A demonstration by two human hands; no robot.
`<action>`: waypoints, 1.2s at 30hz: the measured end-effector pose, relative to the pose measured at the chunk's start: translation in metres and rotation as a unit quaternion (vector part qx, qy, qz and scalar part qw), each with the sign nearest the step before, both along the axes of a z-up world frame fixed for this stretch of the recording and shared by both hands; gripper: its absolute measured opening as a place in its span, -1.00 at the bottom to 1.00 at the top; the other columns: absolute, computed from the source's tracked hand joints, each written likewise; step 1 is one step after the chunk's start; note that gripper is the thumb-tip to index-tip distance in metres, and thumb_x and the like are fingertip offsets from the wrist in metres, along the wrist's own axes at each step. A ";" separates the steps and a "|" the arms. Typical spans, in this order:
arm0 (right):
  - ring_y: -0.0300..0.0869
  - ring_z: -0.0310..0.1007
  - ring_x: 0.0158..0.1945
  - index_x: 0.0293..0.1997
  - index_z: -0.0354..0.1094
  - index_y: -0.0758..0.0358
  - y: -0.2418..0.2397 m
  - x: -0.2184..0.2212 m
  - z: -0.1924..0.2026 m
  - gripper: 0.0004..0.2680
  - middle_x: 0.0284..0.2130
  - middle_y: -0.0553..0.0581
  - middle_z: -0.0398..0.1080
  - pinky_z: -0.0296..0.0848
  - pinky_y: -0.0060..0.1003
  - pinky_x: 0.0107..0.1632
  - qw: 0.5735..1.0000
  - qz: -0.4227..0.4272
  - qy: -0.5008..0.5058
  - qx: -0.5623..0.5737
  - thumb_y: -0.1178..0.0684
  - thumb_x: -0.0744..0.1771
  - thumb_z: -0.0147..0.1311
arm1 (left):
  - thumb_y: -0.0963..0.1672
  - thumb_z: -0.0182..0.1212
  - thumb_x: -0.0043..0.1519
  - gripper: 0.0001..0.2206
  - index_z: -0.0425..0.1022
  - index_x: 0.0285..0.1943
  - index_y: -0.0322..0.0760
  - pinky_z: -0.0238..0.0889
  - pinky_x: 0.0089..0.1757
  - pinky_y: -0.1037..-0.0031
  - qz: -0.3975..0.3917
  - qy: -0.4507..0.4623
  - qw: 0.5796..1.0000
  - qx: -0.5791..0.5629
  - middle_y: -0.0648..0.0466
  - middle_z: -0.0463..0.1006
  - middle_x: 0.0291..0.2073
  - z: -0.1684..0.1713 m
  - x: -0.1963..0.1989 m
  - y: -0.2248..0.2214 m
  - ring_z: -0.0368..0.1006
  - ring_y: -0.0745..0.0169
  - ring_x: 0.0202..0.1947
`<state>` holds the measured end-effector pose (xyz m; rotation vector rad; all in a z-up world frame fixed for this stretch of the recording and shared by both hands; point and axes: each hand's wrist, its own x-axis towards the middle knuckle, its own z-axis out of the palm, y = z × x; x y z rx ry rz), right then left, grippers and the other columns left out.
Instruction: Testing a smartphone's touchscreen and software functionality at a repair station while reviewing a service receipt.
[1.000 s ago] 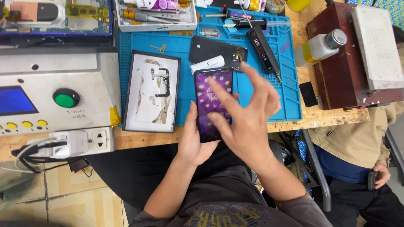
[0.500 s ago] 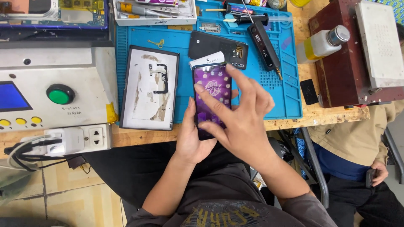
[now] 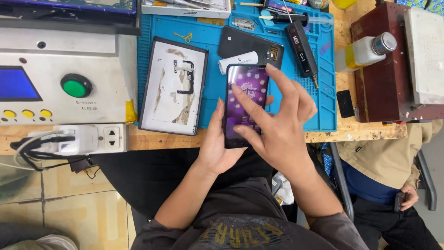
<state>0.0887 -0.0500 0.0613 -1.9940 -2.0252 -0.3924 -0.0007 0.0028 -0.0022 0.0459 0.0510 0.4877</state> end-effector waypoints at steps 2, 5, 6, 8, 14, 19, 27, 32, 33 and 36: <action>0.10 -0.11 0.06 0.11 0.11 -0.01 -0.005 -0.004 -0.003 -0.69 0.09 0.25 -0.19 0.37 -0.25 -0.21 0.999 0.036 0.035 -0.017 -0.20 0.30 -0.28 | 0.06 -0.24 0.13 -0.48 0.06 0.15 -0.36 0.01 0.03 0.43 0.026 0.036 0.999 -0.025 -0.06 0.22 0.00 -0.002 0.001 -0.001 0.14 0.16 0.03; 0.11 -0.08 0.07 0.08 0.15 -0.06 -0.008 -0.003 -0.002 -0.72 0.07 0.26 -0.14 0.33 -0.19 -0.16 0.998 0.046 0.016 -0.034 -0.17 0.29 -0.25 | 0.06 -0.23 0.12 -0.47 0.02 0.16 -0.35 0.05 0.00 0.44 0.028 0.050 0.998 -0.015 -0.06 0.21 -0.02 -0.003 0.000 0.000 0.14 0.17 0.01; 0.11 -0.08 0.07 0.08 0.15 -0.06 -0.005 -0.002 0.001 -0.72 0.07 0.26 -0.14 0.33 -0.19 -0.16 0.998 0.046 0.017 -0.036 -0.17 0.29 -0.25 | 0.06 -0.23 0.12 -0.47 0.02 0.16 -0.35 0.05 0.00 0.44 0.028 0.051 0.998 -0.017 -0.06 0.21 -0.02 -0.004 -0.001 0.000 0.14 0.17 0.01; 0.11 -0.15 0.09 0.08 0.19 0.01 0.002 0.000 0.005 -0.70 0.08 0.27 -0.18 -0.02 -0.03 0.10 1.000 0.015 0.011 -0.008 -0.18 0.30 -0.24 | 0.07 -0.29 0.16 -0.45 -0.06 0.23 -0.35 0.02 0.04 0.37 -0.001 -0.032 0.999 0.001 -0.09 0.12 0.09 -0.003 -0.001 0.002 0.09 0.06 0.08; 0.09 -0.04 0.03 0.06 0.13 -0.08 -0.008 -0.005 0.002 -0.67 0.04 0.29 -0.07 0.21 -0.22 -0.12 0.997 0.069 0.006 -0.021 -0.24 0.27 -0.37 | 0.06 -0.24 0.07 -0.49 0.07 0.15 -0.27 -0.02 0.03 0.43 0.018 0.138 0.990 -0.035 0.04 0.21 -0.03 0.004 -0.004 0.002 0.11 0.25 0.02; 0.12 -0.09 0.06 0.07 0.16 -0.02 -0.006 0.001 0.000 -0.71 0.07 0.26 -0.15 0.05 -0.04 0.06 0.999 0.039 -0.001 -0.014 -0.18 0.28 -0.16 | 0.07 -0.27 0.18 -0.48 0.09 0.13 -0.42 0.17 -0.08 0.41 0.006 -0.024 0.999 0.025 -0.07 0.27 -0.05 -0.004 -0.004 -0.001 0.26 0.14 -0.07; 0.09 0.00 0.03 0.05 0.16 -0.08 -0.022 -0.001 -0.008 -0.68 0.03 0.29 -0.05 0.04 -0.05 0.05 0.996 0.081 -0.028 -0.036 -0.24 0.26 -0.26 | 0.09 -0.28 0.08 -0.46 0.08 0.14 -0.29 0.17 -0.10 0.24 -0.037 0.093 0.995 -0.005 -0.11 0.25 -0.03 0.002 -0.008 0.005 0.29 -0.02 -0.16; 0.12 -0.11 0.09 0.06 0.18 0.04 -0.018 -0.008 -0.005 -0.69 0.06 0.29 -0.16 0.15 0.03 0.09 0.997 0.070 -0.012 -0.019 -0.20 0.29 -0.28 | 0.06 -0.20 0.13 -0.49 0.09 0.12 -0.38 0.18 -0.09 0.23 0.020 0.027 0.999 -0.001 -0.14 0.30 -0.13 -0.001 -0.008 0.000 0.27 0.03 -0.13; 0.12 -0.11 0.09 0.06 0.18 0.04 -0.021 -0.010 -0.007 -0.69 0.06 0.29 -0.16 0.15 0.03 0.09 0.997 0.069 -0.014 -0.017 -0.20 0.29 -0.28 | 0.06 -0.20 0.13 -0.49 0.09 0.12 -0.38 0.18 -0.09 0.23 0.019 0.025 1.000 0.000 -0.14 0.30 -0.13 0.002 -0.009 0.003 0.27 0.03 -0.13; 0.07 0.01 0.00 0.00 0.22 -0.02 -0.031 -0.014 -0.013 -0.68 0.00 0.27 -0.01 0.02 -0.08 -0.01 0.994 0.096 -0.043 -0.008 -0.25 0.27 -0.30 | 0.04 -0.30 0.18 -0.48 -0.01 0.22 -0.38 0.07 0.05 0.19 0.026 -0.049 0.996 0.065 -0.09 0.20 0.06 0.004 -0.014 0.003 0.16 0.04 0.05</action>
